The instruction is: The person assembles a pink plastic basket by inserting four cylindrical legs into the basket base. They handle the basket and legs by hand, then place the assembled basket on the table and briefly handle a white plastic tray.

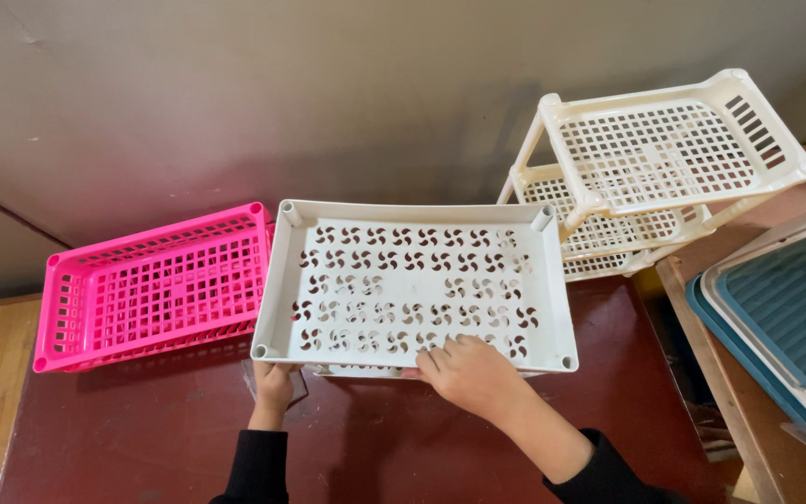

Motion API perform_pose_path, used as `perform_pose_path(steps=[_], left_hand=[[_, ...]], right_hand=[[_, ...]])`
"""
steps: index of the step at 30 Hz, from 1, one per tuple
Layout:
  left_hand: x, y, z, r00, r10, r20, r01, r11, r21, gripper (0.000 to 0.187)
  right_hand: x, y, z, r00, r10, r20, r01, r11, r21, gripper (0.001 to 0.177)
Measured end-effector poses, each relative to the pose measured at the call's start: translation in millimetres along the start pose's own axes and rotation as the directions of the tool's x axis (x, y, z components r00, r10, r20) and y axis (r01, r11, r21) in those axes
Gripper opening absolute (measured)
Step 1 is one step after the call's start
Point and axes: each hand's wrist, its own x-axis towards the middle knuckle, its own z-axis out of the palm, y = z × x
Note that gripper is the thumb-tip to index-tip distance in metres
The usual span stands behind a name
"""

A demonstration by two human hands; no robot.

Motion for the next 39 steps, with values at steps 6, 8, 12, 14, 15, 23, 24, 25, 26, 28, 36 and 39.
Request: perform_pose_path(steps=[6,8,12,14,15,23,24,25,26,28,36,39], left_hand=[[-4,37,39,0.980,0.128,-0.155,-0.098,0.977,0.189,0.022],[-10,60,72,0.894,0.381,-0.238,-0.239,0.851,0.468,0.020],[-16,98,111,0.752,0.573,-0.325,-0.223,0.686,0.692,0.023],[-7,102,107,0.811,0.466,-0.355,-0.181,0.775,0.605,0.017],[-3,99,99,0.836,0.411,-0.365,-0.156,0.814,0.559,0.016],[-2,30,-3,0.982,-0.171,-0.080,0.183,0.966,0.181,0.027],[-3,27,-9,0.969,-0.246,-0.026,0.247,0.959,0.142,0.042],[-4,27,-12,0.964,-0.264,0.011,0.261,0.959,0.114,0.041],[-7,33,-16,0.958,-0.281,0.049,0.277,0.957,0.087,0.041],[-9,48,-4,0.950,-0.312,0.019,0.310,0.948,0.078,0.039],[-51,140,158,0.717,0.687,-0.117,-0.294,0.450,0.843,0.086],[-46,162,204,0.580,0.777,0.243,-0.326,-0.052,0.944,0.055]], right_hand=[[9,-14,-5,0.998,0.065,0.003,-0.065,0.998,0.006,0.041],[11,-22,-8,0.997,0.071,0.026,-0.071,0.997,-0.003,0.042],[9,-40,-16,0.991,0.131,-0.040,-0.131,0.991,-0.006,0.040],[11,-43,-19,0.988,0.149,-0.050,-0.150,0.989,-0.012,0.043],[12,-42,-20,0.988,0.146,-0.041,-0.146,0.989,-0.005,0.043],[5,-20,-26,0.993,0.116,-0.012,-0.116,0.993,0.028,0.043],[4,-20,-26,0.994,0.111,-0.013,-0.110,0.993,0.036,0.044],[4,-21,-25,0.994,0.105,-0.014,-0.104,0.994,0.044,0.044],[3,-22,-24,0.995,0.100,-0.016,-0.099,0.994,0.052,0.044],[2,-22,-21,0.993,0.118,-0.018,-0.116,0.991,0.058,0.045],[-8,-24,-19,0.988,0.143,-0.053,-0.140,0.988,0.064,0.040],[-15,-26,-23,0.993,0.115,-0.034,-0.112,0.990,0.080,0.032]])
